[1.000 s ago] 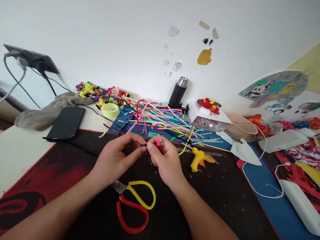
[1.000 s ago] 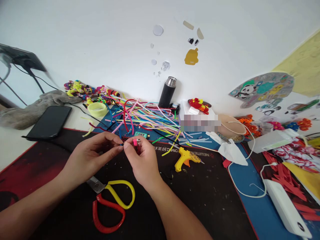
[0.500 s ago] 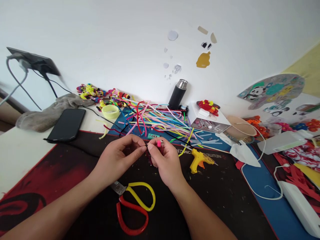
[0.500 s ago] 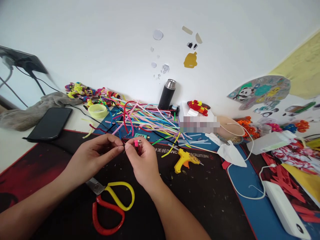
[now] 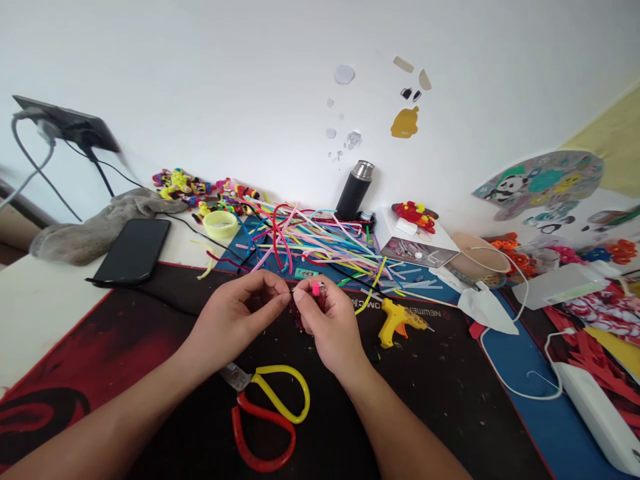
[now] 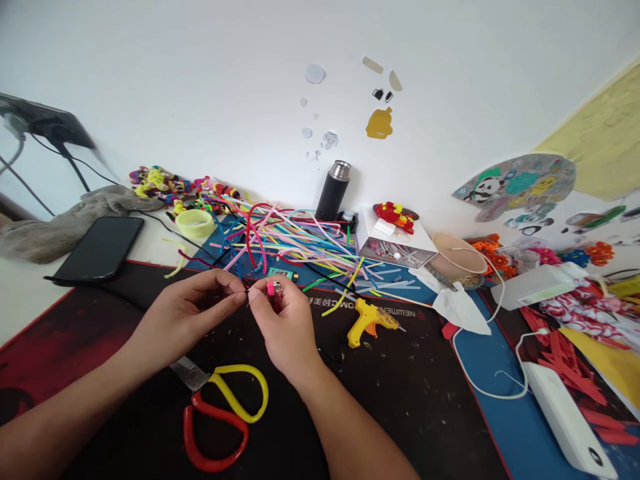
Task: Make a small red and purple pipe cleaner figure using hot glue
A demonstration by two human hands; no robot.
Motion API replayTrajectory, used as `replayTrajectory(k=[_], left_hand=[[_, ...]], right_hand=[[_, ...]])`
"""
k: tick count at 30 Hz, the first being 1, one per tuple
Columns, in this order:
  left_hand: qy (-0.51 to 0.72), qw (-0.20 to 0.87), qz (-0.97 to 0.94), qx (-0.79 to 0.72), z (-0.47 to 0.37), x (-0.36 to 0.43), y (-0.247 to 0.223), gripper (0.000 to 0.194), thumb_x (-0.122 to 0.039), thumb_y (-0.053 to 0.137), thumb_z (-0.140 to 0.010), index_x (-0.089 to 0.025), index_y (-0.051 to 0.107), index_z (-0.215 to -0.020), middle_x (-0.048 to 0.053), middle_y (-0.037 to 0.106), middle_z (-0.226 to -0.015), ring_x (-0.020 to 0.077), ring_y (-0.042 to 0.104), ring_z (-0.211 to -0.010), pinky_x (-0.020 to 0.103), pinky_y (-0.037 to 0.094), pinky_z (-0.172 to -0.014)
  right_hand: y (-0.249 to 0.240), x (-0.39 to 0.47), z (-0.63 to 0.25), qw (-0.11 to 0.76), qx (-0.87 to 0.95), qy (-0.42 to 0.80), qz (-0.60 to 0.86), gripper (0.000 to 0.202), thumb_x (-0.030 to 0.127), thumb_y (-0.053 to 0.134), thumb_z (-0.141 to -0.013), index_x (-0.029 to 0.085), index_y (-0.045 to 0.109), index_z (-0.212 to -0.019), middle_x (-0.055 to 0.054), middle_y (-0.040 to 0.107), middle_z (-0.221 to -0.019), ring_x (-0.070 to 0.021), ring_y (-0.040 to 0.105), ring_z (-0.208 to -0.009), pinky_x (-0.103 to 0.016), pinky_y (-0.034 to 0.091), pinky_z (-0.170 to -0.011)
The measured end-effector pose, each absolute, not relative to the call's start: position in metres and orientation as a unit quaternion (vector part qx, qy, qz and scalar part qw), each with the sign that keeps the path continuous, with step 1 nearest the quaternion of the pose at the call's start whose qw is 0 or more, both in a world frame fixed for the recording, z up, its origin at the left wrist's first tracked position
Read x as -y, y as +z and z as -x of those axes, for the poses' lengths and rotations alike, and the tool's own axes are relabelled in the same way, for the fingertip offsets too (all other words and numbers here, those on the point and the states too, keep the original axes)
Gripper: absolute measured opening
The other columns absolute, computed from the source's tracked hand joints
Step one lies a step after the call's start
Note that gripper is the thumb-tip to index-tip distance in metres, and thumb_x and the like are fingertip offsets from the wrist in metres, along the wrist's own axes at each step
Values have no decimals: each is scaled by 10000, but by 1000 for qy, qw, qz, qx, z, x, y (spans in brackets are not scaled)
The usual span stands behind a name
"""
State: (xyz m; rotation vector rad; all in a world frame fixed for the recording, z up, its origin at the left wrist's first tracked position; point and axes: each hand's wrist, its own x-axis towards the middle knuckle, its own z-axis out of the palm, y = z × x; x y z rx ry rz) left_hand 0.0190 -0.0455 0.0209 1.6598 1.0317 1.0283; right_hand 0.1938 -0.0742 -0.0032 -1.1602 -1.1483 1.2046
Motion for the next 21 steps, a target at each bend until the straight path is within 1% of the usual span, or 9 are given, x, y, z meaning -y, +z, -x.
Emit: replayTrajectory(k=[9,15,17,20,21], left_hand=[[417,437,-680,-415,-17,46,21,157,-376,737,-928,-245,747,-842,1,741,-783,197,681,-716,311,568,-683],[385,419,-696,-437,-8,39,17,233,-443,726,-954,-227,755,-873,6,738,-779,188,652,-712,289,519,-668],[380,410,-694,-454,-3,35,17,256,-470,753,-941,-219,763,-895,6,737,-781,183,646,-716,278,509,-672],[400,391,-676,-479,9,26,19,259,-464,768,-945,-205,765,-926,24,758,-860,184,666,-787,269,524,-731],[407,386,-669,-487,14,24,20,271,-473,772,-946,-202,765,-932,27,758,-867,181,658,-780,264,518,-719]], right_hand=[[0,75,-192,528,483,504,484,266,485,755,-948,244,653,-895,82,447,-605,-128,352,-527,-276,315,-517],[2,72,-195,551,452,514,477,327,537,798,-915,247,648,-898,104,362,-596,-124,322,-521,-274,283,-506],[3,71,-196,559,447,510,478,329,537,802,-910,247,649,-894,103,367,-598,-122,326,-518,-272,281,-502],[3,70,-199,568,449,496,479,330,537,807,-911,246,654,-897,93,401,-606,-122,347,-524,-271,287,-502],[3,69,-201,570,451,494,478,336,543,810,-911,246,655,-899,88,415,-613,-124,358,-529,-270,293,-503]])
